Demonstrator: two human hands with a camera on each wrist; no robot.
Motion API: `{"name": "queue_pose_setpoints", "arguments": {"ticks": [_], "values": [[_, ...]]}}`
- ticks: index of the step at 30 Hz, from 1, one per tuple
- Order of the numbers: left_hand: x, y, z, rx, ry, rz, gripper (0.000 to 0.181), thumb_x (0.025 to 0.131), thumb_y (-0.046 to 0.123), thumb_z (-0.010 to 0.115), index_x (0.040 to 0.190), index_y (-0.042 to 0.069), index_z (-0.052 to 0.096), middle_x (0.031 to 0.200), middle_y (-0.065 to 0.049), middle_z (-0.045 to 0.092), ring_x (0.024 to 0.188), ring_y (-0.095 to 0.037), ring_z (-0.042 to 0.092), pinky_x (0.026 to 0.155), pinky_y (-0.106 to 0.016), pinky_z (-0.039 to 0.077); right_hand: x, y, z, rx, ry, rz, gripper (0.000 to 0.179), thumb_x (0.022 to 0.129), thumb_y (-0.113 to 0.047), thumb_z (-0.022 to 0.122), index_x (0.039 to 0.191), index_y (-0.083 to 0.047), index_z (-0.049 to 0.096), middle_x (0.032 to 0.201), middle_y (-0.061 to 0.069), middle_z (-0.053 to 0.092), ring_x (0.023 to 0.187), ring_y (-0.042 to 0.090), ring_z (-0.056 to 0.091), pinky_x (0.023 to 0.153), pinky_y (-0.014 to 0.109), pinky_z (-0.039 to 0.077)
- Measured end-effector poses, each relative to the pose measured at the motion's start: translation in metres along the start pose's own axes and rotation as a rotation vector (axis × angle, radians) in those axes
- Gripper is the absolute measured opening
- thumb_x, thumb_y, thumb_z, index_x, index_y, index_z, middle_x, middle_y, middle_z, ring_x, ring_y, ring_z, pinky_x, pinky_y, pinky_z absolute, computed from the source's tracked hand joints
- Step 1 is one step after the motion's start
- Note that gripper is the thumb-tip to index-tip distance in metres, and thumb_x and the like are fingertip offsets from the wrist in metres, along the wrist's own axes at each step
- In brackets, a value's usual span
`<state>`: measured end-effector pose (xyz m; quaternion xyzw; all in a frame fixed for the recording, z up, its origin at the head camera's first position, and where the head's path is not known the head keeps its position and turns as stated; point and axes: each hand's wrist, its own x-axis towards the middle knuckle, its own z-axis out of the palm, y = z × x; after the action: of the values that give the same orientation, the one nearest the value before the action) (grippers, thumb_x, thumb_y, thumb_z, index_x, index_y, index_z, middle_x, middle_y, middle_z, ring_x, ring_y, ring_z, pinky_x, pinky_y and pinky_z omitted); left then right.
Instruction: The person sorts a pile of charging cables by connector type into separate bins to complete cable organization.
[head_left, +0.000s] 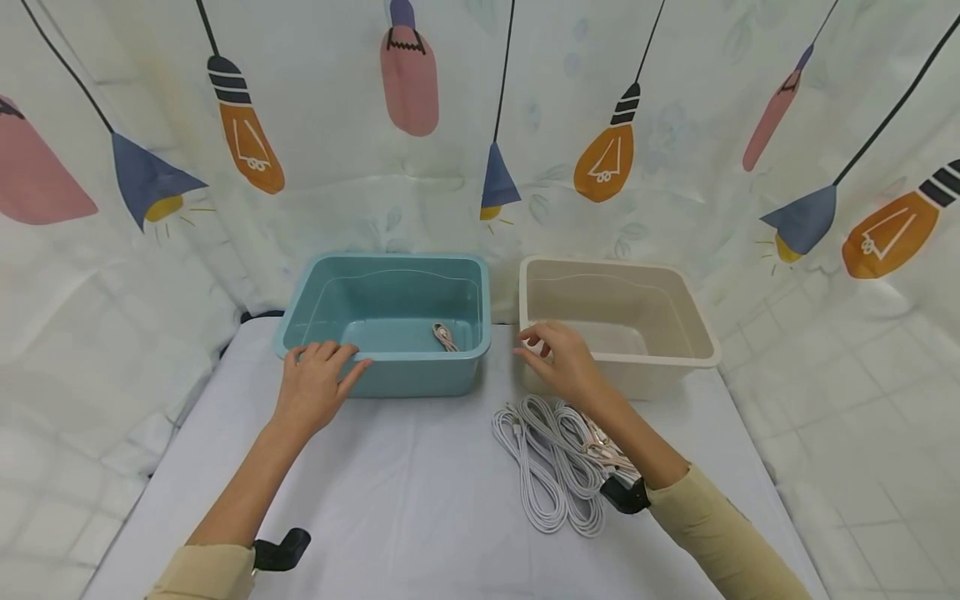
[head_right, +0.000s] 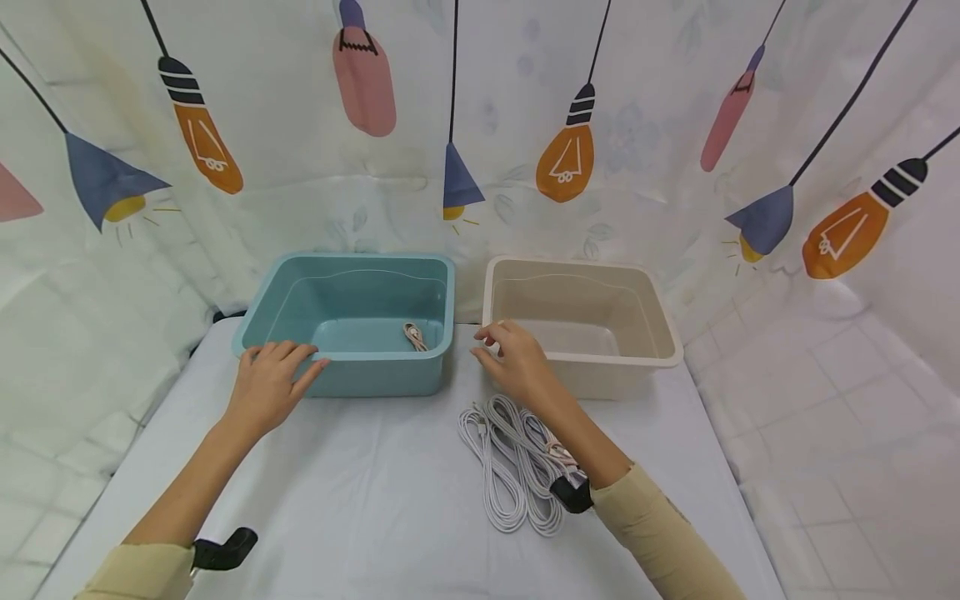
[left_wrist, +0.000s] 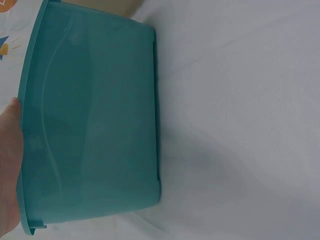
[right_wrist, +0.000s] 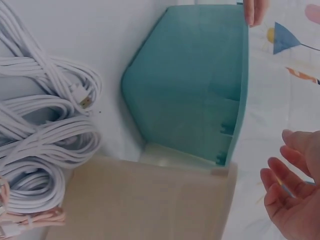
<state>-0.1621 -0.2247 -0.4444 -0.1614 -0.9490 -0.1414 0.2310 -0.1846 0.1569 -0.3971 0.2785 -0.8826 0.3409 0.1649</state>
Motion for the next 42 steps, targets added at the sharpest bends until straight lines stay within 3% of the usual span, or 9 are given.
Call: {"name": "queue_pose_setpoints", "arguments": {"ticks": [7, 15, 25, 36, 42], "values": [[0.0, 0.0, 0.0, 0.002, 0.006, 0.001, 0.031, 0.092, 0.022, 0.082, 0.114, 0.003, 0.073, 0.103, -0.018, 0.071, 0.101, -0.043, 0.065, 0.098, -0.07, 0.043, -0.018, 0.002, -0.007, 0.003, -0.002, 0.035, 0.017, 0.092, -0.003, 0.081, 0.107, 0.002, 0.075, 0.096, 0.015, 0.074, 0.08, 0.029, 0.068, 0.073, 0.041, 0.058], [0.001, -0.001, -0.001, -0.003, -0.007, -0.012, 0.031, 0.093, 0.022, 0.081, 0.116, 0.003, 0.074, 0.105, -0.019, 0.072, 0.103, -0.044, 0.065, 0.099, -0.07, 0.042, -0.041, 0.012, -0.013, -0.005, -0.027, 0.083, 0.017, 0.092, -0.002, 0.079, 0.109, 0.001, 0.076, 0.096, 0.015, 0.072, 0.08, 0.03, 0.066, 0.071, 0.047, 0.057], [0.001, 0.001, -0.002, -0.009, -0.017, -0.027, 0.031, 0.094, 0.023, 0.08, 0.116, 0.003, 0.074, 0.106, -0.019, 0.072, 0.102, -0.044, 0.065, 0.1, -0.07, 0.042, -0.073, 0.025, -0.02, -0.043, -0.075, 0.152, 0.022, 0.094, -0.006, 0.079, 0.116, -0.002, 0.075, 0.101, 0.01, 0.075, 0.086, 0.027, 0.067, 0.072, 0.04, 0.055], [-0.001, 0.001, 0.0, -0.023, -0.019, -0.049, 0.031, 0.095, 0.026, 0.079, 0.117, 0.004, 0.075, 0.106, -0.019, 0.072, 0.103, -0.044, 0.065, 0.102, -0.07, 0.042, -0.112, 0.047, -0.021, -0.085, -0.025, 0.086, 0.02, 0.089, -0.001, 0.082, 0.108, -0.003, 0.077, 0.095, 0.005, 0.073, 0.083, 0.024, 0.066, 0.069, 0.037, 0.056], [-0.002, 0.001, 0.0, -0.025, -0.001, -0.04, 0.031, 0.094, 0.024, 0.08, 0.116, 0.004, 0.076, 0.105, -0.019, 0.073, 0.102, -0.044, 0.066, 0.101, -0.07, 0.042, -0.135, 0.058, -0.021, -0.101, -0.004, 0.043, 0.026, 0.085, 0.003, 0.084, 0.109, -0.002, 0.075, 0.097, 0.009, 0.074, 0.083, 0.022, 0.066, 0.063, 0.034, 0.055]]}}
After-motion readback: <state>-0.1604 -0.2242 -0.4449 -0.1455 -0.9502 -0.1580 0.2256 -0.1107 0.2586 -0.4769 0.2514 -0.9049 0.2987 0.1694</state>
